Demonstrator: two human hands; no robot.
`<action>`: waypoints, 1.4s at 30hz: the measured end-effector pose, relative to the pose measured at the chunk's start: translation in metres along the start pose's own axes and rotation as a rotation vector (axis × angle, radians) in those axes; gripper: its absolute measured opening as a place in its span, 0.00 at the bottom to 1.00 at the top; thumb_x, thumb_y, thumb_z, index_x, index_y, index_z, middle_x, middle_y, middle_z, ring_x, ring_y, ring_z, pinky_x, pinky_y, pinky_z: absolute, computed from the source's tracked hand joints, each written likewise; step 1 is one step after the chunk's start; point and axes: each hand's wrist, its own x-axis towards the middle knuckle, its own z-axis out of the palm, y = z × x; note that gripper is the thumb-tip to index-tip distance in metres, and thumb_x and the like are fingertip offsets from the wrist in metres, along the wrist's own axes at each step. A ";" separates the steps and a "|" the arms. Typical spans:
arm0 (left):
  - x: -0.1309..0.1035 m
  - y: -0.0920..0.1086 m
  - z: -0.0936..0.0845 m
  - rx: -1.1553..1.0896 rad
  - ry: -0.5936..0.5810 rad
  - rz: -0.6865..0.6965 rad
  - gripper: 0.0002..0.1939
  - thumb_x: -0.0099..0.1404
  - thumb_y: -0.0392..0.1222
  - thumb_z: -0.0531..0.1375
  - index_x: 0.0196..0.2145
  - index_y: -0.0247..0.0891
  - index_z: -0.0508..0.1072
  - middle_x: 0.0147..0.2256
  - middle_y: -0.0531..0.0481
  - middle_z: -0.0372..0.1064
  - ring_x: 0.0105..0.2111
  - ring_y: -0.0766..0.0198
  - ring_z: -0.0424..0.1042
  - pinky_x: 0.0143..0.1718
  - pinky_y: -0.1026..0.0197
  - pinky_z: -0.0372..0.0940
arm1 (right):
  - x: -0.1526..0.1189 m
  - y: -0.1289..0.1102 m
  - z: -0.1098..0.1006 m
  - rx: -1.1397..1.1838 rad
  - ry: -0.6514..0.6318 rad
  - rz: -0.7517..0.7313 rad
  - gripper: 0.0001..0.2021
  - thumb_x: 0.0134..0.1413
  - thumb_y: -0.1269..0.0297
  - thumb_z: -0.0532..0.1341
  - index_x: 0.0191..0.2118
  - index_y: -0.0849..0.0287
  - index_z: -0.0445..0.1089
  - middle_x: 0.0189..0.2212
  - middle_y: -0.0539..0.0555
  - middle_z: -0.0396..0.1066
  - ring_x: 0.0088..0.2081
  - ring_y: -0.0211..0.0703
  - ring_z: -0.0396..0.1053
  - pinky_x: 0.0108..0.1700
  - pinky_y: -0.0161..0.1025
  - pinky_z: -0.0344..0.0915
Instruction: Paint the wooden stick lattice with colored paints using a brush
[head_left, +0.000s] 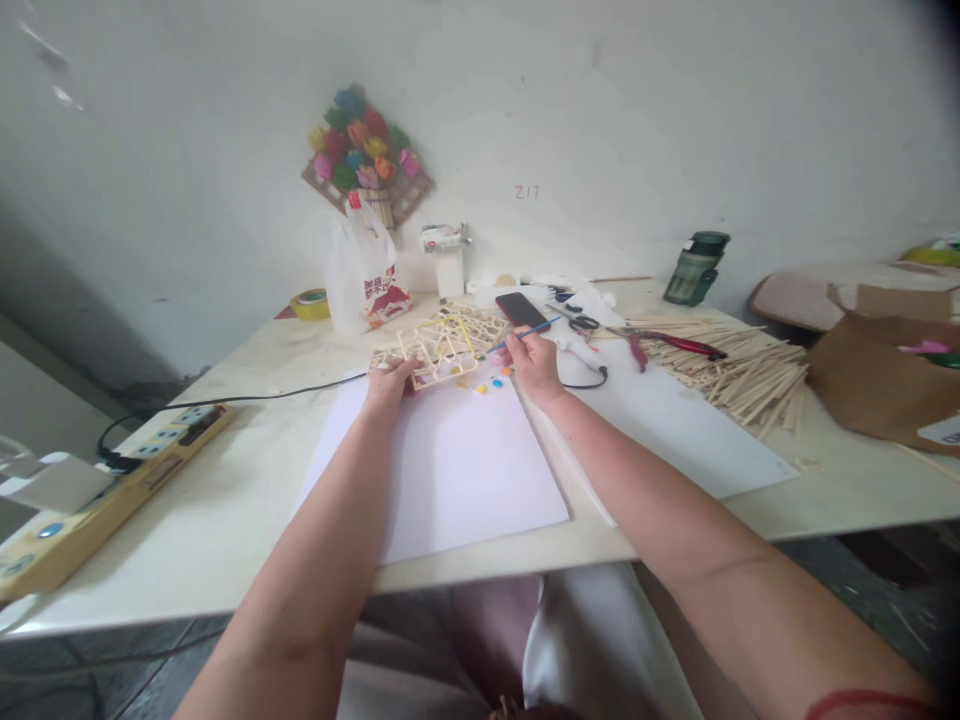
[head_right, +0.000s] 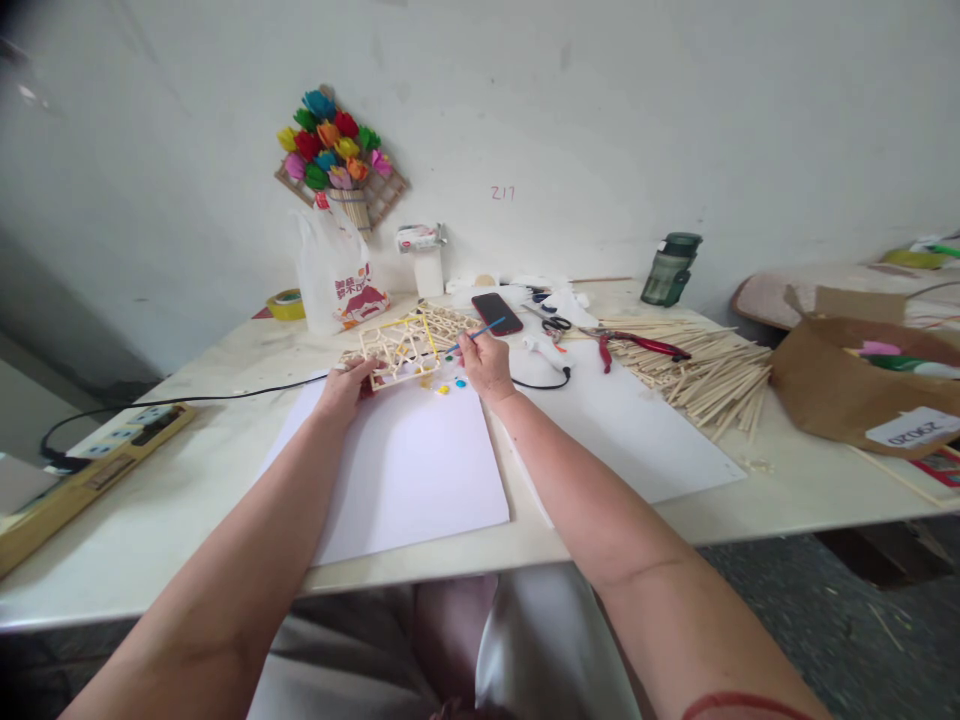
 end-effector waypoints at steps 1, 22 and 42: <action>0.000 0.000 0.000 0.006 0.001 0.002 0.16 0.46 0.52 0.65 0.24 0.35 0.75 0.15 0.51 0.65 0.15 0.69 0.58 0.19 0.63 0.51 | 0.000 0.001 0.000 -0.011 -0.005 -0.005 0.20 0.54 0.43 0.56 0.30 0.56 0.66 0.20 0.50 0.73 0.21 0.38 0.70 0.26 0.36 0.67; -0.001 0.001 0.001 -0.009 0.003 0.006 0.17 0.47 0.53 0.64 0.25 0.34 0.75 0.15 0.51 0.65 0.15 0.69 0.57 0.19 0.64 0.51 | 0.002 0.001 -0.005 -0.060 -0.020 -0.063 0.22 0.55 0.40 0.52 0.29 0.56 0.66 0.20 0.51 0.71 0.22 0.40 0.70 0.29 0.37 0.67; 0.000 0.000 0.000 -0.027 0.008 -0.007 0.19 0.47 0.55 0.65 0.26 0.34 0.76 0.16 0.52 0.64 0.16 0.69 0.58 0.19 0.64 0.52 | 0.008 0.002 -0.008 0.109 0.185 0.110 0.19 0.55 0.45 0.55 0.26 0.55 0.62 0.14 0.46 0.66 0.14 0.33 0.60 0.19 0.32 0.59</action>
